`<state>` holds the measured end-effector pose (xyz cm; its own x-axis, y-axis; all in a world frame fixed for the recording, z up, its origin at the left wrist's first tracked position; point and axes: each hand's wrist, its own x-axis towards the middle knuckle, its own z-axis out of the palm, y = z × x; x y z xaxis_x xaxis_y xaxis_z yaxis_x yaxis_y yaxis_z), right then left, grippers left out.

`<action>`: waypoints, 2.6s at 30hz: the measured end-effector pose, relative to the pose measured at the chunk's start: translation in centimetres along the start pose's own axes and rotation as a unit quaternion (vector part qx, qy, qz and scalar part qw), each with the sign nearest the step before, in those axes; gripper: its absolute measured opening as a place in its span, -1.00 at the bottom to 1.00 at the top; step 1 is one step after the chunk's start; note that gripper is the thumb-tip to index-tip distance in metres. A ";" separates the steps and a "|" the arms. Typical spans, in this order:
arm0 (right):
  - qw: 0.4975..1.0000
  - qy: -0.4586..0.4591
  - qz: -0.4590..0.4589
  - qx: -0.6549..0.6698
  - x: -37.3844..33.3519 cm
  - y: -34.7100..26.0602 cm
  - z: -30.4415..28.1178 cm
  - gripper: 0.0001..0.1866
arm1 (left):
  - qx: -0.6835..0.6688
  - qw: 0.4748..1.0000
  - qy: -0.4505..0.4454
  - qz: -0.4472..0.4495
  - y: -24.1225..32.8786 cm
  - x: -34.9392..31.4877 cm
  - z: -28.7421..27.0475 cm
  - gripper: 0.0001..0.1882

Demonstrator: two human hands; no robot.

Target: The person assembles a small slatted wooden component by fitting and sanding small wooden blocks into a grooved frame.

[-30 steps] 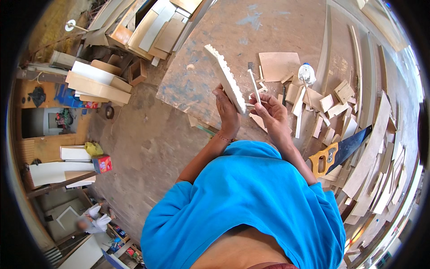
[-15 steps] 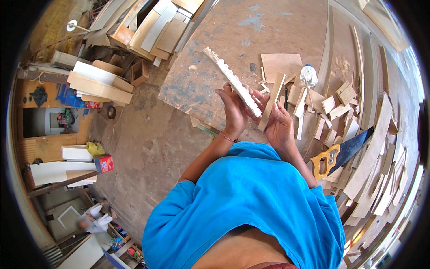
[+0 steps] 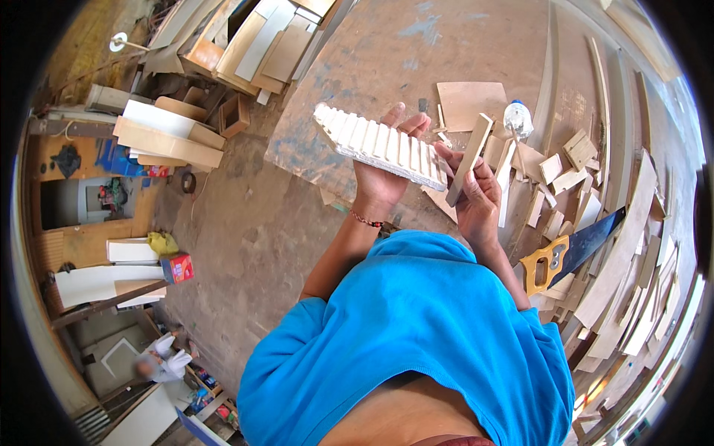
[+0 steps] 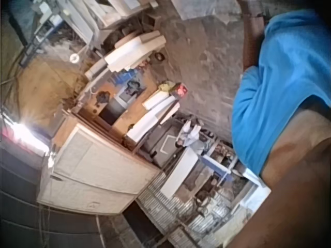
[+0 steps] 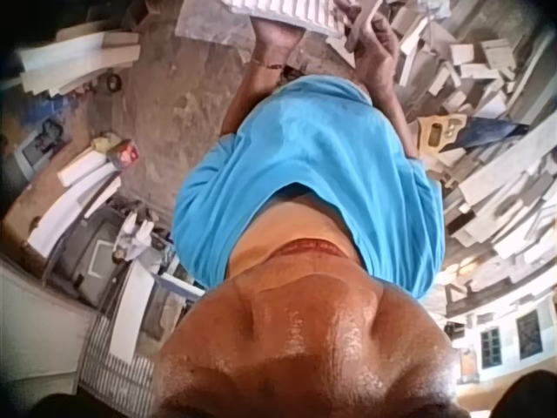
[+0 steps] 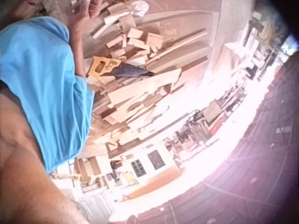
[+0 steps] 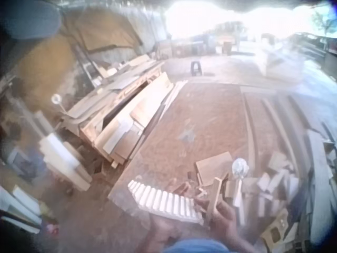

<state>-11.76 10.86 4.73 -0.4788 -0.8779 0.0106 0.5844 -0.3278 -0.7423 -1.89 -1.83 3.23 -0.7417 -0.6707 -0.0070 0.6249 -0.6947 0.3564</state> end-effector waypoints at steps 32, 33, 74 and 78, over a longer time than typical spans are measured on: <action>0.980 0.115 0.064 -0.152 2.4 -3.3 -0.5 -0.63 | 0.260 0.960 0.103 -0.034 -0.8 -4.8 2.6 -0.46; 0.981 0.135 0.094 -0.103 2.3 -3.3 -0.4 -0.64 | 0.257 0.960 0.106 -0.033 -0.8 -4.8 3.0 -0.46; 0.977 0.123 0.117 -0.130 2.0 -0.1 -0.7 -0.65 | 0.198 0.972 0.112 -0.062 -2.0 -4.6 2.2 -0.44; 0.976 0.110 0.119 -0.149 2.2 0.0 -0.7 -0.67 | 0.176 0.975 0.120 -0.068 -2.0 -4.6 2.2 -0.42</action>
<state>-13.29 9.19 4.31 -0.5009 -0.8098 -0.3055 0.4960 0.0207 -0.8681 -0.21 3.22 4.57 -0.7067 -0.6499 -0.2797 0.3718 -0.6775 0.6346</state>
